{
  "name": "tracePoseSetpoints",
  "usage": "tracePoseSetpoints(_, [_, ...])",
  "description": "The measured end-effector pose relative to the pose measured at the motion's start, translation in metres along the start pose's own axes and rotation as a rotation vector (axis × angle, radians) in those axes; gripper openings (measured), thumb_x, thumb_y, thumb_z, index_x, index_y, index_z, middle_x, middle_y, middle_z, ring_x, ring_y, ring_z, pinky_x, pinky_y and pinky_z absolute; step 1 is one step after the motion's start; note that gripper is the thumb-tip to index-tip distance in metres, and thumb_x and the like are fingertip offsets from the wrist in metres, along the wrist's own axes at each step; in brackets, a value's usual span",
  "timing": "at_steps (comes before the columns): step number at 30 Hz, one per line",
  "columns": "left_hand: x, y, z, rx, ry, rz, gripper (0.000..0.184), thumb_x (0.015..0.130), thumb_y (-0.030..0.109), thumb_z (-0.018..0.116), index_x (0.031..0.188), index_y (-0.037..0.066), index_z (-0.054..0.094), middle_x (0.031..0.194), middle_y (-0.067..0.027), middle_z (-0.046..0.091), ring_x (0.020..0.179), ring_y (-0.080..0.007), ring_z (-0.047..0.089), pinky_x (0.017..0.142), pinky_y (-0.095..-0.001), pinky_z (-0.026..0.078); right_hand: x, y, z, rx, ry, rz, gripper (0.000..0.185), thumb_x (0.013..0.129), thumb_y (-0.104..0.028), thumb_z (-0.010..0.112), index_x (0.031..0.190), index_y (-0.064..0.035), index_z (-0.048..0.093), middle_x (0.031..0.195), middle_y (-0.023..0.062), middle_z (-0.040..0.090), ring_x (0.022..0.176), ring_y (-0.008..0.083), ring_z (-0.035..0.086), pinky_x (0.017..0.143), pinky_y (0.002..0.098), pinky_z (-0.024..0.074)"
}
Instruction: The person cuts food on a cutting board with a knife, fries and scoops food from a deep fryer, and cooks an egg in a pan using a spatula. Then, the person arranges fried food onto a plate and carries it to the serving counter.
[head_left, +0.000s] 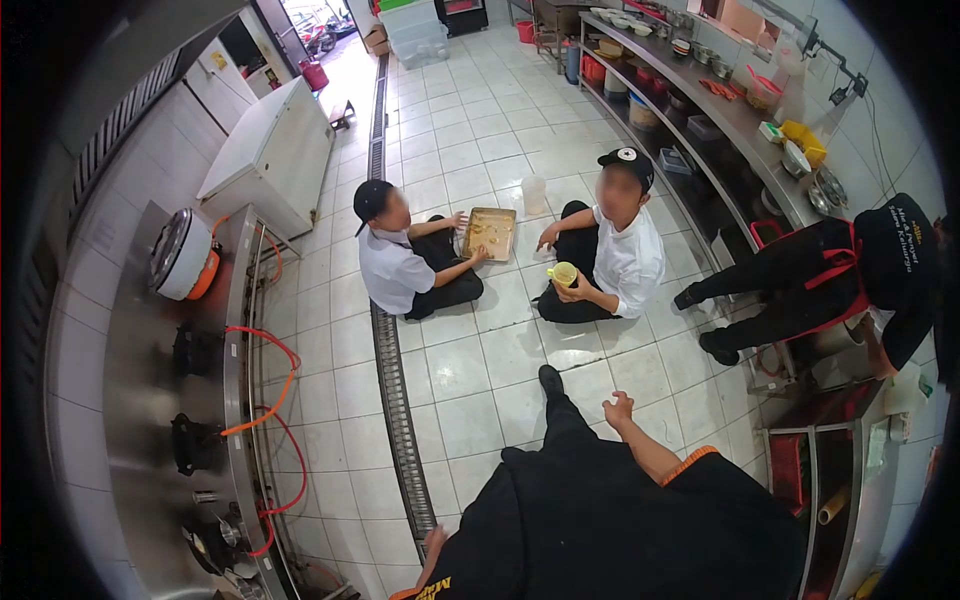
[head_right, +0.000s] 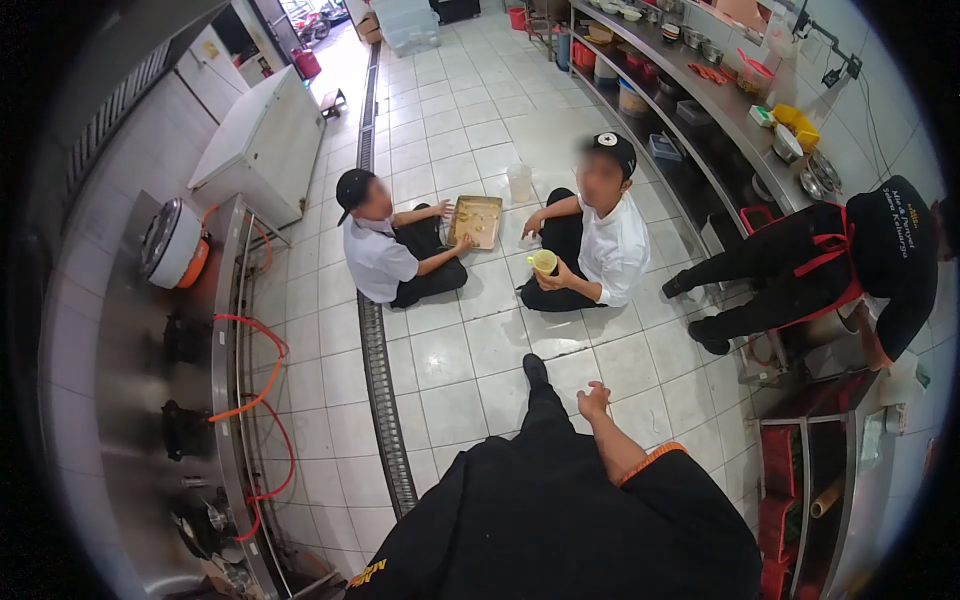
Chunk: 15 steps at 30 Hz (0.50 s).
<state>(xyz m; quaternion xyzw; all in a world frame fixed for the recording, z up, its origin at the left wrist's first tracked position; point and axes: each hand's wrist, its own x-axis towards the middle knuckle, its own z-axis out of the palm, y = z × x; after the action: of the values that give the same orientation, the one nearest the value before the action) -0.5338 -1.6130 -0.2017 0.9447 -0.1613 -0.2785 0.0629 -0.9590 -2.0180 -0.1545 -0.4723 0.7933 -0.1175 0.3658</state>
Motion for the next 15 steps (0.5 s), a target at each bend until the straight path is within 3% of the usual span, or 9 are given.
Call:
tracePoseSetpoints(1, [-0.007, -0.029, -0.034, -0.143, -0.263, -0.243, 0.046, 0.087, 0.042, 0.055, 0.094, -0.002, 0.066, 0.078, -0.0143, 0.064, 0.072, -0.0299, 0.062, 0.065, -0.0481, 0.047, -0.001, 0.005, 0.000, 0.009, 0.001, 0.000, 0.054, 0.076, -0.025, 0.064, 0.123, -0.0053, 0.047, 0.124, 0.0260, 0.041, 0.115, 0.0389, 0.045, 0.100, 0.0423, 0.0394])
tracePoseSetpoints(2, [-0.025, -0.070, -0.060, 0.492, -0.219, 0.463, 0.040, 0.089, 0.037, 0.053, 0.100, 0.001, 0.066, 0.076, -0.0141, 0.064, 0.072, -0.0272, 0.061, 0.067, -0.0456, 0.047, -0.002, 0.009, -0.003, 0.022, 0.003, 0.029, 0.054, 0.076, -0.025, 0.064, 0.123, -0.0054, 0.047, 0.124, 0.0259, 0.042, 0.115, 0.0388, 0.045, 0.100, 0.0420, 0.0397])
tracePoseSetpoints(3, [-0.028, -0.090, -0.078, 0.204, -0.202, -0.043, 0.040, 0.089, 0.037, 0.053, 0.100, 0.001, 0.065, 0.077, -0.0142, 0.064, 0.073, -0.0273, 0.061, 0.068, -0.0456, 0.048, -0.004, 0.012, -0.007, 0.035, 0.007, 0.064, 0.053, 0.076, -0.025, 0.064, 0.123, -0.0055, 0.048, 0.124, 0.0258, 0.042, 0.114, 0.0386, 0.045, 0.099, 0.0417, 0.0400])
tracePoseSetpoints(5, [-0.031, -0.105, -0.095, 0.230, -0.161, -0.231, 0.040, 0.088, 0.038, 0.054, 0.101, 0.001, 0.065, 0.079, -0.0144, 0.065, 0.074, -0.0274, 0.061, 0.068, -0.0457, 0.048, -0.012, 0.021, -0.013, 0.030, 0.018, 0.128, 0.052, 0.076, -0.025, 0.064, 0.121, -0.0052, 0.049, 0.124, 0.0255, 0.042, 0.112, 0.0379, 0.047, 0.098, 0.0411, 0.0411])
tracePoseSetpoints(11, [-0.018, -0.098, -0.107, 0.351, -0.064, -0.259, 0.042, 0.088, 0.038, 0.054, 0.104, 0.001, 0.064, 0.083, -0.0150, 0.065, 0.078, -0.0279, 0.062, 0.071, -0.0458, 0.048, -0.022, 0.051, -0.010, -0.038, 0.011, 0.294, 0.050, 0.076, -0.027, 0.065, 0.120, -0.0092, 0.050, 0.125, 0.0239, 0.040, 0.112, 0.0382, 0.050, 0.097, 0.0420, 0.0434])
tracePoseSetpoints(15, [-0.007, -0.087, -0.108, 0.386, -0.032, -0.252, 0.043, 0.088, 0.039, 0.055, 0.106, 0.000, 0.063, 0.086, -0.0154, 0.065, 0.080, -0.0282, 0.062, 0.073, -0.0458, 0.049, -0.026, 0.046, -0.006, -0.039, -0.007, 0.279, 0.052, 0.075, -0.029, 0.067, 0.121, -0.0105, 0.050, 0.126, 0.0240, 0.040, 0.114, 0.0383, 0.049, 0.097, 0.0423, 0.0432])
